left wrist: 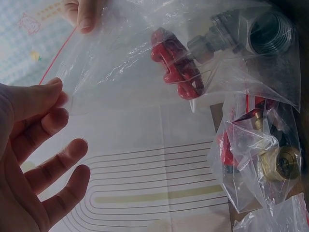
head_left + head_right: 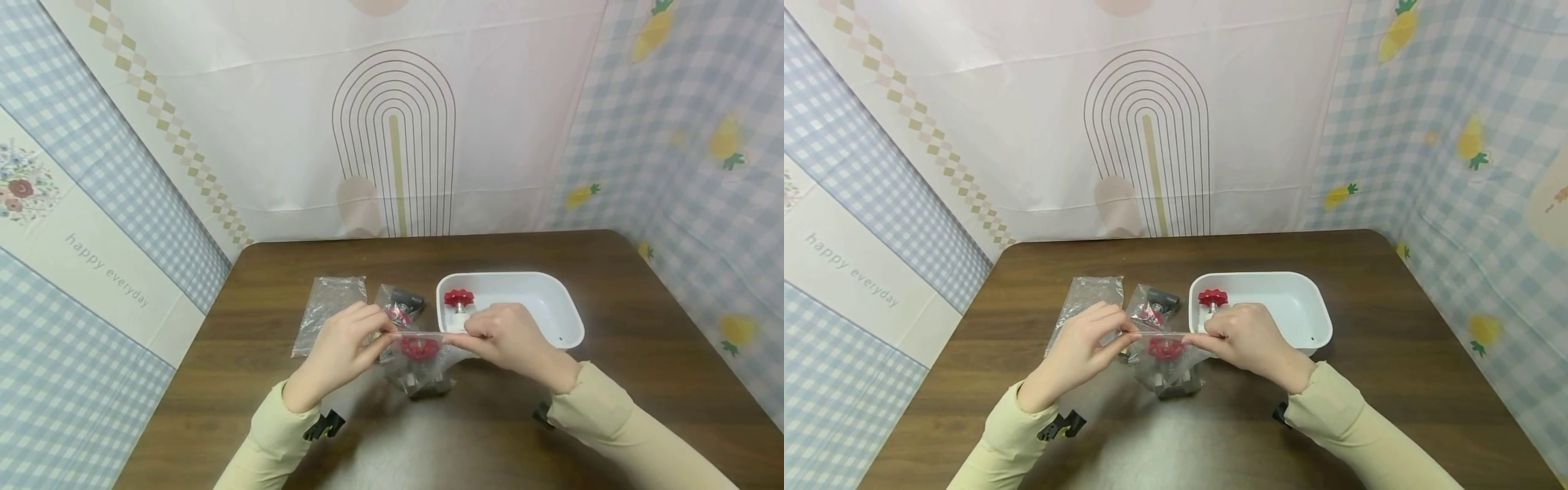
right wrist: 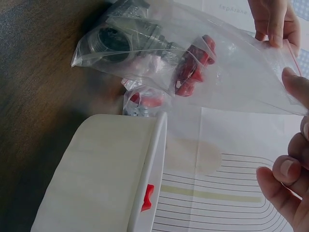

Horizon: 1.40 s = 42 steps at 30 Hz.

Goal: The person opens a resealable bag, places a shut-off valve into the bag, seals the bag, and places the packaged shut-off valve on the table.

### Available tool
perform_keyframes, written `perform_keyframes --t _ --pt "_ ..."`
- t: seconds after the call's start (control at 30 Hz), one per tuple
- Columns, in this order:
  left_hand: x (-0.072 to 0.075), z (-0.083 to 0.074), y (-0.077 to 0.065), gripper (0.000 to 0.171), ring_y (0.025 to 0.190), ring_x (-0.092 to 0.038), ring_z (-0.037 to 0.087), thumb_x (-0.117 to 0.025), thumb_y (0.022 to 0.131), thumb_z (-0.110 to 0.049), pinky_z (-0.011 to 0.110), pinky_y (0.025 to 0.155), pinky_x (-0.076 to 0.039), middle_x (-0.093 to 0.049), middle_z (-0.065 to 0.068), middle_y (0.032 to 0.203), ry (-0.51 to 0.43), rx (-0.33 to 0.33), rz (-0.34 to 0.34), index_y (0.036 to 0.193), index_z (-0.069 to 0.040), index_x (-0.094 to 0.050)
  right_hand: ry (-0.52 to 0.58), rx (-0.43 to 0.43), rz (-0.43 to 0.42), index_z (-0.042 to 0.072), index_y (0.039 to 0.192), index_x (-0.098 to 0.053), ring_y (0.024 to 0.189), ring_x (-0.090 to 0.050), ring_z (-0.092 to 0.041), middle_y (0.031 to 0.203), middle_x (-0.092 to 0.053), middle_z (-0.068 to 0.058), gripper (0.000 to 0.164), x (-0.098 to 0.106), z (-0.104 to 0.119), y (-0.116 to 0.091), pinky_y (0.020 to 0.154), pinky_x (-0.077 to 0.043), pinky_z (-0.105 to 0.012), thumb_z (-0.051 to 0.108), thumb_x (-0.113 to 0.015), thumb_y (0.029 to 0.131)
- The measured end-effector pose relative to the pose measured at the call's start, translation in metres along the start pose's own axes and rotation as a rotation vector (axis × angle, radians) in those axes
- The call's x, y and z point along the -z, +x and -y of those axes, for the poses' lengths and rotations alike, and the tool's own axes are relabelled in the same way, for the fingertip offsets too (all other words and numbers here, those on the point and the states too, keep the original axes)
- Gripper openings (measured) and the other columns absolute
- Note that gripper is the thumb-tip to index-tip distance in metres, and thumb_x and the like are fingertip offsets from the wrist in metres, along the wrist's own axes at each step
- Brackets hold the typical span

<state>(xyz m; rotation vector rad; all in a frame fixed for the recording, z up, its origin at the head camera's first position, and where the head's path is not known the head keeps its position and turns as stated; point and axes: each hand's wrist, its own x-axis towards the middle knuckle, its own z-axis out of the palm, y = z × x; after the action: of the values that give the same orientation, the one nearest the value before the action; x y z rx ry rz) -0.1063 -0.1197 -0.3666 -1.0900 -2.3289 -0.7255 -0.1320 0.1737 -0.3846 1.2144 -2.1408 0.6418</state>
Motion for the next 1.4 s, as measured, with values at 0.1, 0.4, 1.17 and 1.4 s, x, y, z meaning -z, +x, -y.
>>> perform_keyframes --t 0.1,0.4,1.17,1.4 --pt "0.001 0.000 -0.002 0.008 0.075 -0.053 0.009 -0.074 0.092 -0.021 0.023 0.063 -0.044 -0.063 -0.013 0.083 0.000 0.002 -0.005 0.087 -0.019 -0.068 0.004 0.014 0.006 0.023 0.053 -0.034 0.054 -0.018 0.000 0.053 -0.024 0.013 0.059 -0.001 0.002 0.001 0.048 -0.018 -0.016 0.049 -0.066 0.095" --pt "0.007 0.004 -0.007 0.006 0.077 -0.055 0.009 -0.073 0.092 -0.021 0.024 0.065 -0.046 -0.063 -0.013 0.085 -0.001 0.022 0.003 0.090 -0.019 -0.069 0.035 0.074 0.064 0.021 0.061 -0.050 0.055 -0.029 -0.003 0.058 -0.035 0.011 0.041 0.002 0.006 0.004 0.050 -0.030 -0.017 0.032 -0.077 0.090" --pt "-0.017 -0.023 0.028 0.004 0.084 -0.059 0.014 -0.070 0.093 -0.014 0.029 0.071 -0.049 -0.063 -0.006 0.090 0.170 -0.159 0.084 0.096 -0.016 -0.069 0.028 0.144 0.064 0.015 0.080 -0.071 0.065 -0.053 -0.011 0.073 -0.059 0.005 0.021 0.007 0.013 0.015 0.063 -0.052 -0.025 0.030 -0.072 0.094" --pt "-0.009 -0.015 0.017 0.008 0.080 -0.058 0.014 -0.074 0.092 -0.021 0.028 0.065 -0.045 -0.062 -0.005 0.087 0.206 -0.143 0.066 0.093 -0.015 -0.068 0.008 0.179 -0.008 0.018 0.075 -0.067 0.061 -0.046 -0.008 0.068 -0.052 0.009 0.032 0.012 0.011 0.010 0.057 -0.047 -0.024 0.036 -0.063 0.101"
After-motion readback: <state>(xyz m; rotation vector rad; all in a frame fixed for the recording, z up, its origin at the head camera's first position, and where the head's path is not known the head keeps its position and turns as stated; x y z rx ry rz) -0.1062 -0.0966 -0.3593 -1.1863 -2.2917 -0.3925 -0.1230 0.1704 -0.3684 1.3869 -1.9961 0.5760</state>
